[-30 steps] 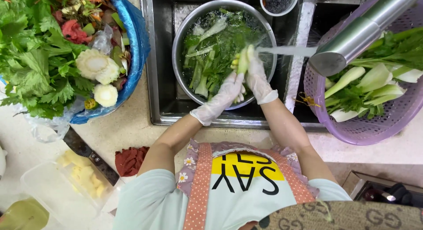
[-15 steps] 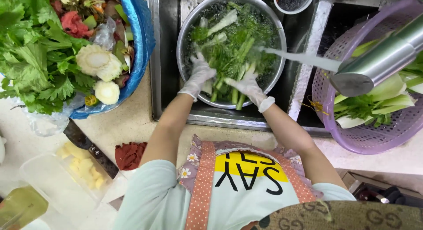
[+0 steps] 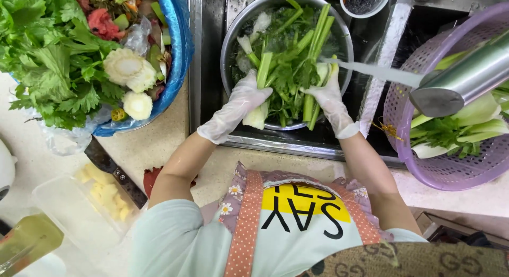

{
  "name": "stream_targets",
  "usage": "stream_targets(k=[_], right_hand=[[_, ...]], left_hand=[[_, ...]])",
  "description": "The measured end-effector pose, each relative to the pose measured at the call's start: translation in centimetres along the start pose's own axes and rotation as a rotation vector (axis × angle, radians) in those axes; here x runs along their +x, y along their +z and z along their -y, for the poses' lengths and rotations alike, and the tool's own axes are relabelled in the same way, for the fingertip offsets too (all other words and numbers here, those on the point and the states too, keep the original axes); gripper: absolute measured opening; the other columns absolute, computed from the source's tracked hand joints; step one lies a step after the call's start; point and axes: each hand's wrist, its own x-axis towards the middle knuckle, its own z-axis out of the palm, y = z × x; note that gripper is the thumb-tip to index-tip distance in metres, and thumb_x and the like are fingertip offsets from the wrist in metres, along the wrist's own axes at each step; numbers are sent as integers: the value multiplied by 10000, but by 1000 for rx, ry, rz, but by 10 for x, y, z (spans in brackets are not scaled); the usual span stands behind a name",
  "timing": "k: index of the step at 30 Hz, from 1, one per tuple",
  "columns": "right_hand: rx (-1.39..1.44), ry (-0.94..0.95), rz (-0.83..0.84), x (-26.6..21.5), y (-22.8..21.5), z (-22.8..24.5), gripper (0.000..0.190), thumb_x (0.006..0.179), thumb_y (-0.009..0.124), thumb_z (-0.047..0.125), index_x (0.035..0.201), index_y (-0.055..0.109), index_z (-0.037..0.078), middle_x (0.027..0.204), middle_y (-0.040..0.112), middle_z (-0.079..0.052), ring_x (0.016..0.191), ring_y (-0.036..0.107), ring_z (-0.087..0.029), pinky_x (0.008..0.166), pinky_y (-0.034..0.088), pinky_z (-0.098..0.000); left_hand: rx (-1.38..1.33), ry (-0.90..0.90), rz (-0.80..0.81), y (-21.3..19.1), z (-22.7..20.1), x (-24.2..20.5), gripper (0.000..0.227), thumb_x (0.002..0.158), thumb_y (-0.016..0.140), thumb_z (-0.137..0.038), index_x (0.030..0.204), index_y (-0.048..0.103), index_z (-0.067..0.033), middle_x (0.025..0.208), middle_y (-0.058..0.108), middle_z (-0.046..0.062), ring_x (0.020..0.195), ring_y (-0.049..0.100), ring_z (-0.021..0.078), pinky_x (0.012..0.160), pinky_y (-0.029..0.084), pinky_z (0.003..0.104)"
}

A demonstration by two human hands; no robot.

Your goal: Thoroughly rinse and clean green leafy vegetables inside a kitchen sink bowl.

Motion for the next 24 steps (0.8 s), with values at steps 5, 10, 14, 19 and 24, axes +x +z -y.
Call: stream_targets(k=[5,10,14,19,24], right_hand=[[-199,335,-21,-32,12,46,926,812,782,52,1587,277,67,1387,574,-186,1174,663,-284,939,610,-347],[-121,334,-3,-46,36,53,667,1016,700,251,1576,397,52,1430,591,-186,1186,662,-273,910,588,-357],[143,345,-107,-19,10,-3,583,853,754,82,1379,506,48,1081,698,-159,878,658,-211,713,565,-321],[-220,135,-184,-1,-12,-33,290,984,698,75,1248,740,-36,948,774,-59,760,720,-110,688,591,-225],[-450,195,291,5,1,-32,538,699,875,54,1195,675,-3,917,720,-73,766,669,-194,694,552,-327]], left_hand=[[-387,209,25,14,17,21,567,842,736,-104,1366,527,-52,1185,703,131,1066,708,230,947,569,362],[-836,166,20,69,0,58,703,774,684,-4,1410,400,-98,1155,654,111,1029,692,246,869,617,388],[-922,209,-16,83,7,68,651,927,783,-126,1467,441,1,1316,589,150,1226,571,262,1073,474,412],[-230,495,-692,89,41,109,1183,640,881,-148,1586,200,56,1534,267,377,1370,380,415,1140,351,506],[1037,800,-212,82,9,113,767,783,728,-94,1477,433,-231,1587,230,165,1419,401,384,1103,309,586]])
